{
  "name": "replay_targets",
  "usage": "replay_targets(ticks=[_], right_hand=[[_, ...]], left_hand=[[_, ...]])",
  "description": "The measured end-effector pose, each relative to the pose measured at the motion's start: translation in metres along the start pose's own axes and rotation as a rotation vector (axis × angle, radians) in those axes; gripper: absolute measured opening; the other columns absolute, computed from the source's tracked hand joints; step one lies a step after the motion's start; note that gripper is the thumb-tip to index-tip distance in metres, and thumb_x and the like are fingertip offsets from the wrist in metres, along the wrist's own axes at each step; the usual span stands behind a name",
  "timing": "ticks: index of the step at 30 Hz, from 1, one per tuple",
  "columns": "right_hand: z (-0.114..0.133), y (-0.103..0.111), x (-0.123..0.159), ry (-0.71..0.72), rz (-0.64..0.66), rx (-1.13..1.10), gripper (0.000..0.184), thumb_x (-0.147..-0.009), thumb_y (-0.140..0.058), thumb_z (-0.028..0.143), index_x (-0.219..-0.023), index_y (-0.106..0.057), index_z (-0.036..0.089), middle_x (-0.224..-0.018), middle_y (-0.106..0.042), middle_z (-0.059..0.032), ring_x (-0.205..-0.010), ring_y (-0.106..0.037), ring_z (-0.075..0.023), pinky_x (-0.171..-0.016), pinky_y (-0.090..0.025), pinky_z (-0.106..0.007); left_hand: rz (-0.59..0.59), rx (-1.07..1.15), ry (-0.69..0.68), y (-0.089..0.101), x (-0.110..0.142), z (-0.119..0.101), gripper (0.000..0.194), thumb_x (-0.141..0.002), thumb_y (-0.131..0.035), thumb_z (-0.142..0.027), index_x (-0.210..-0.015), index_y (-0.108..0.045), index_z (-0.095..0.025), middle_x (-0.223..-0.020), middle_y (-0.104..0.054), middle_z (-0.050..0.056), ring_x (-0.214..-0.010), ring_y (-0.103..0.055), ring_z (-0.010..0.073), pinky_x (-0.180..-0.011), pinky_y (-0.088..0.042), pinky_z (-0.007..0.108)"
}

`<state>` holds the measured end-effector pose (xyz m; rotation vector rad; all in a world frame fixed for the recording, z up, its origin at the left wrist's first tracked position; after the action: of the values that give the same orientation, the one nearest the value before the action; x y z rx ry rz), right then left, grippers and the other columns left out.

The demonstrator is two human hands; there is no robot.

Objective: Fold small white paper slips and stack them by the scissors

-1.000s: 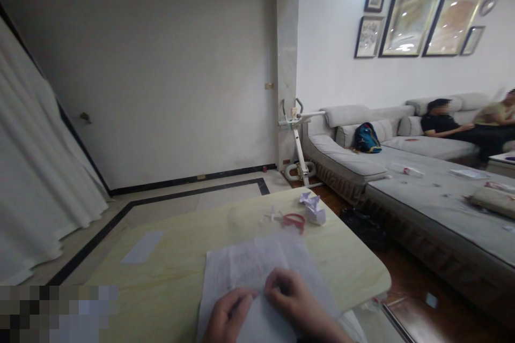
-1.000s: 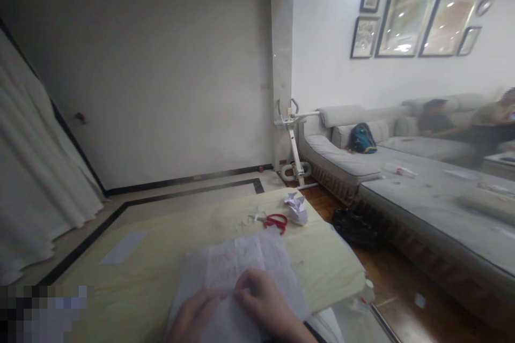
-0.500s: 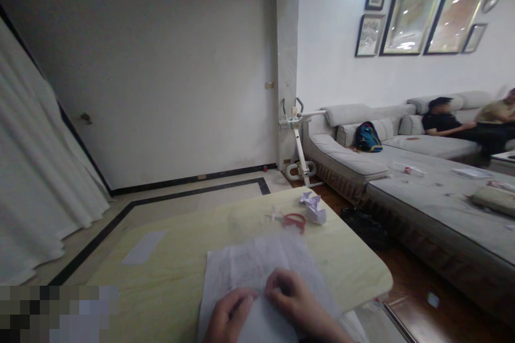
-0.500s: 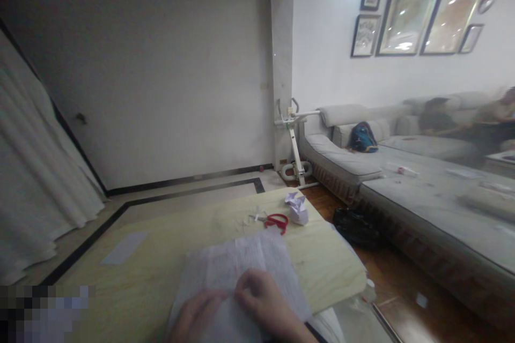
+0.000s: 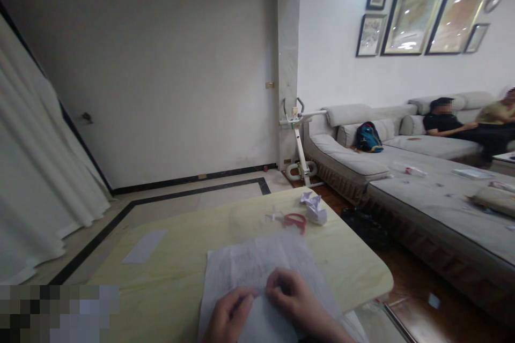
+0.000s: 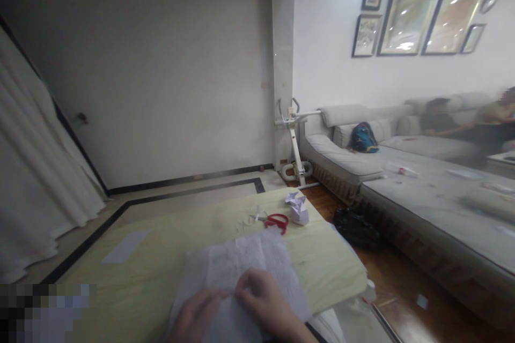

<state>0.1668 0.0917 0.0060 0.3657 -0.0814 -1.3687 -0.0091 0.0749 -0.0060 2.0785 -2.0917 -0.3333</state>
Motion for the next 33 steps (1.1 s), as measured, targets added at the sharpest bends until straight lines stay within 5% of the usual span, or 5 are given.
replay_targets(ticks=[13,21,33], right_hand=[[0.001,-0.001,0.000,0.004,0.015,-0.025,0.012,-0.080,-0.059,0.026,-0.075,-0.065,0.018,-0.078,-0.068,-0.0035,-0.079,-0.061,-0.0209,-0.073,-0.046,-0.029],[0.002,-0.002,-0.001,0.007,0.003,0.004,0.018,-0.081,-0.059,0.032,-0.074,-0.067,0.017,-0.077,-0.068,-0.0045,-0.078,-0.062,-0.0214,-0.074,-0.047,-0.031],[0.005,0.000,-0.001,0.000,0.013,0.005,0.013,-0.081,-0.058,0.027,-0.076,-0.066,0.017,-0.080,-0.068,-0.0046,-0.081,-0.062,-0.0216,-0.076,-0.046,-0.030]], left_hand=[[0.050,0.079,0.049,-0.002,-0.004,0.001,0.034,-0.077,-0.064,-0.056,-0.085,-0.071,-0.023,-0.069,-0.072,0.001,-0.068,-0.068,0.0220,-0.063,-0.056,0.026],[0.061,0.040,-0.002,0.001,-0.001,-0.019,0.035,-0.073,-0.067,-0.061,-0.074,-0.068,-0.026,-0.073,-0.072,0.003,-0.077,-0.069,0.0236,-0.072,-0.057,0.027],[0.059,0.055,0.015,-0.002,-0.004,-0.011,0.040,-0.076,-0.062,-0.065,-0.079,-0.063,-0.025,-0.069,-0.068,0.001,-0.069,-0.067,0.0215,-0.064,-0.055,0.026]])
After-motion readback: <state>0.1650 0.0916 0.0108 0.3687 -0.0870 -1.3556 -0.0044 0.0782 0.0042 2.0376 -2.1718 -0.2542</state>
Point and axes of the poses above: each hand's wrist, its own x-axis away from the middle knuckle, its own y-axis out of the back of the hand, z = x × y, the point moved 7 cm from there along -x, towards the middle knuckle
